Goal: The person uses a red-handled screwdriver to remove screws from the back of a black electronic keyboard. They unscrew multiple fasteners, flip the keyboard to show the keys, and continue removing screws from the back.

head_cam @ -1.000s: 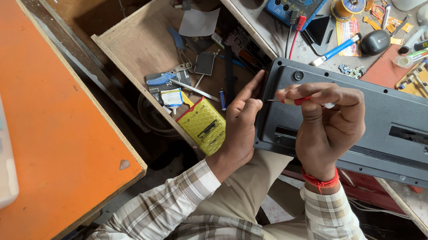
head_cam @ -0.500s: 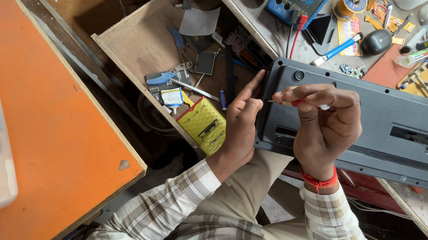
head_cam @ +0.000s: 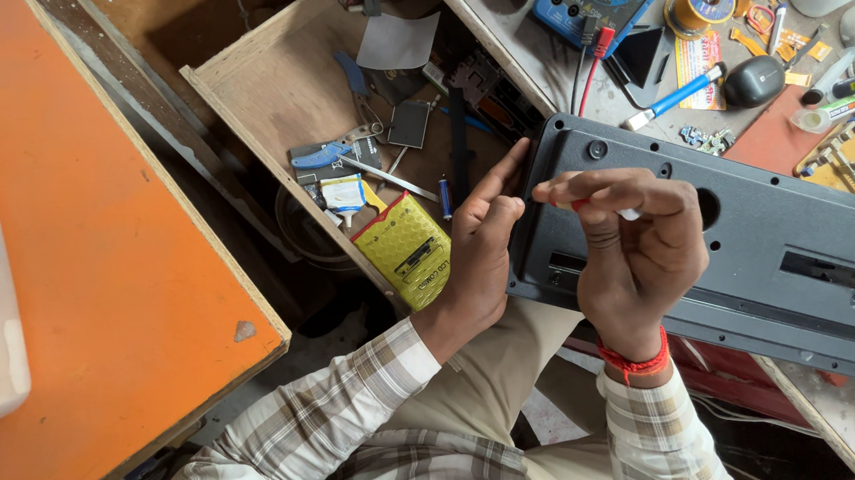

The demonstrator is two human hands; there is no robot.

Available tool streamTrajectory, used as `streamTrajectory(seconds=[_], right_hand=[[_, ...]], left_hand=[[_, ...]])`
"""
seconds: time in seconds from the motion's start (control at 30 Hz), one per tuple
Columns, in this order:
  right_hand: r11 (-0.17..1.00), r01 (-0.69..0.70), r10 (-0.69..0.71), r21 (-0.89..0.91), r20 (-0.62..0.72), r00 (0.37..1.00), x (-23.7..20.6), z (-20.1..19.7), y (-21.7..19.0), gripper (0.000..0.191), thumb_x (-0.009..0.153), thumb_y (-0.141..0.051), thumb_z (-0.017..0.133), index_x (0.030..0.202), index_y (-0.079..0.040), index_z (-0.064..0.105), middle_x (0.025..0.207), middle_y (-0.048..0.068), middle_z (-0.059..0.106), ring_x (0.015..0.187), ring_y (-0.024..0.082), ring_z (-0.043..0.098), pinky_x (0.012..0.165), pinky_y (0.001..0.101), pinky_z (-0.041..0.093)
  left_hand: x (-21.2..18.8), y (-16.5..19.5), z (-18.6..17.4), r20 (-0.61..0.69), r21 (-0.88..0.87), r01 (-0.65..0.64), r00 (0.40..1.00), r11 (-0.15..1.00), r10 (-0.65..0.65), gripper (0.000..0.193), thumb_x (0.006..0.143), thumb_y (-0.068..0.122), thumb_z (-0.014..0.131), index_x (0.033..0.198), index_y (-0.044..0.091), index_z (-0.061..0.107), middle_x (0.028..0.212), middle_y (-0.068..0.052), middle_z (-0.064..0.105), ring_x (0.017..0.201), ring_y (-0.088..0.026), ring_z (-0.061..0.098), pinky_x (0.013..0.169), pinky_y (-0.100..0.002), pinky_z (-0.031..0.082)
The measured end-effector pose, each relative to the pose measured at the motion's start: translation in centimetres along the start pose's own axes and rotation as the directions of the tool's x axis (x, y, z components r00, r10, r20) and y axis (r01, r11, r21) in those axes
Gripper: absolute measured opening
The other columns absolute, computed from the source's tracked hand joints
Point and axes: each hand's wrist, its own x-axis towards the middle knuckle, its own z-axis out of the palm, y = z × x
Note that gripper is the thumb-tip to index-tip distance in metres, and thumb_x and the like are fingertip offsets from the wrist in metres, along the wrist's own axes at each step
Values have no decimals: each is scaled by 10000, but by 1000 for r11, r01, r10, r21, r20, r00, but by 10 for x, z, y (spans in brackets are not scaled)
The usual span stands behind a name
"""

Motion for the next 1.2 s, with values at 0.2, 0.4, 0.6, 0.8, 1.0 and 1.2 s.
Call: streamTrajectory(seconds=[0.2,0.4,0.6,0.8,1.0,1.2], right_hand=[[998,-69,70,12,-111,991,9,5,-1,131,1189,35,569,1149,17,447,1100,163,659,992,221,734,905,328,645],[990,-133,140,52,-175,975,16,9,-2,117,1192,39,594,1158,31,483,1079,140,653,975,222,735,847,321,645],[995,-100,102,20,-178,979,12,10,-2,124,1194,30,605,1178,30,482,1103,135,649,989,211,730,883,320,654],[997,-74,72,-16,-91,993,11,10,2,118,1189,48,595,1182,36,478,1107,135,642,996,203,723,905,321,654],[992,-127,126,-1,-112,986,15,9,0,100,1184,53,595,1183,46,495,1079,142,658,964,202,728,862,301,639],[993,-117,115,-15,-98,988,18,10,-1,104,1185,58,599,1200,49,496,1075,140,666,964,197,730,869,285,620]], left_hand=[[0,1,1,5,2,-14,1000,1000,14,613,1001,53,422,1612,15,398,1308,-79,641,1106,-71,588,1063,-268,456],[1,2,-1,9,37,-21,1000,999,21,618,987,43,416,1604,4,403,1343,-90,634,1156,-76,591,1096,-265,449],[2,-1,-4,6,13,-4,1000,1000,3,614,972,40,415,1586,15,400,1312,-72,647,1138,-70,602,1083,-268,460],[2,-4,-6,25,61,-75,997,995,74,616,1003,44,454,1619,27,434,914,56,540,769,31,428,827,-173,417],[1,15,10,-90,41,63,994,997,-59,631,938,28,421,1569,21,431,991,61,619,799,37,474,873,-150,436],[1,15,10,-6,49,-16,1000,999,16,609,959,57,428,1567,31,424,1029,52,618,861,31,515,887,-170,451]])
